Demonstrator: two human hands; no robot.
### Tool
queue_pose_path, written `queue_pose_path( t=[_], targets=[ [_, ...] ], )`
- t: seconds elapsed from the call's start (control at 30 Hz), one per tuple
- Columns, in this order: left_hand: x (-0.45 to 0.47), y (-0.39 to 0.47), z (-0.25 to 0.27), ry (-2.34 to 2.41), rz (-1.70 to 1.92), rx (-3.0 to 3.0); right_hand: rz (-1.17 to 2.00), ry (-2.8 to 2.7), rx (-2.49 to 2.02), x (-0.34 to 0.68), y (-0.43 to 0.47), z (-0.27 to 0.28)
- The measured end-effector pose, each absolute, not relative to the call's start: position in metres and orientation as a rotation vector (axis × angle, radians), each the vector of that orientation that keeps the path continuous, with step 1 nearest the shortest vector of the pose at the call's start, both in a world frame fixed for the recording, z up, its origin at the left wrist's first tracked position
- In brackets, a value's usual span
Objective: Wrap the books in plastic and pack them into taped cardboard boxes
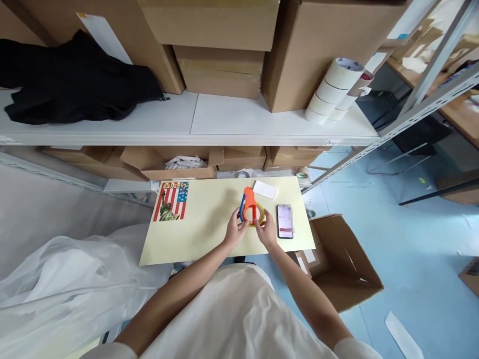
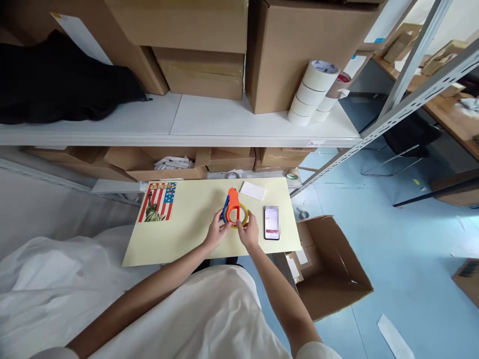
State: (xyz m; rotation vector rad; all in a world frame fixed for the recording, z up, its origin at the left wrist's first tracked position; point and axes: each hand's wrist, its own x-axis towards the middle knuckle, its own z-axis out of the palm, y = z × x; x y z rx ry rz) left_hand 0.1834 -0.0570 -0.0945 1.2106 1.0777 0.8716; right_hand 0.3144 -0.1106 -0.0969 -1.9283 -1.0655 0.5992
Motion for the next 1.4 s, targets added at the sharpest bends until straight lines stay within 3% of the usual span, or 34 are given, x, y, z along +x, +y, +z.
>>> queue_pose_path(
  t=[0.3, 0.73, 0.87, 0.97, 1.4],
  targets=[
    [0.192, -0.062, -0.149, 1.147, 0.606, 1.021, 0.682, -1.046, -2.169, 0.325, -0.135, -0.165],
    [0.174, -0.055, -0.149, 1.257, 0.280, 1.100, 0.747, -1.111, -2.224, 0.336, -0.139, -0.178],
    [0.137, -0.060, -0.139, 1.332, 0.381, 1.233, 0.401, -1.281, -2.096, 0.329, -0.144, -0.157],
    [0.103, -0.070, -0.132, 1.407, 0.505, 1.273, 0.329, -1.468, -1.927, 0.317, -0.141, -0.138],
    [-0.014, -0.136, -0.087, 1.892, 0.731, 1.006, 0.839, -1.995, -1.403, 0.202, -0.090, -0.131]
  ],
)
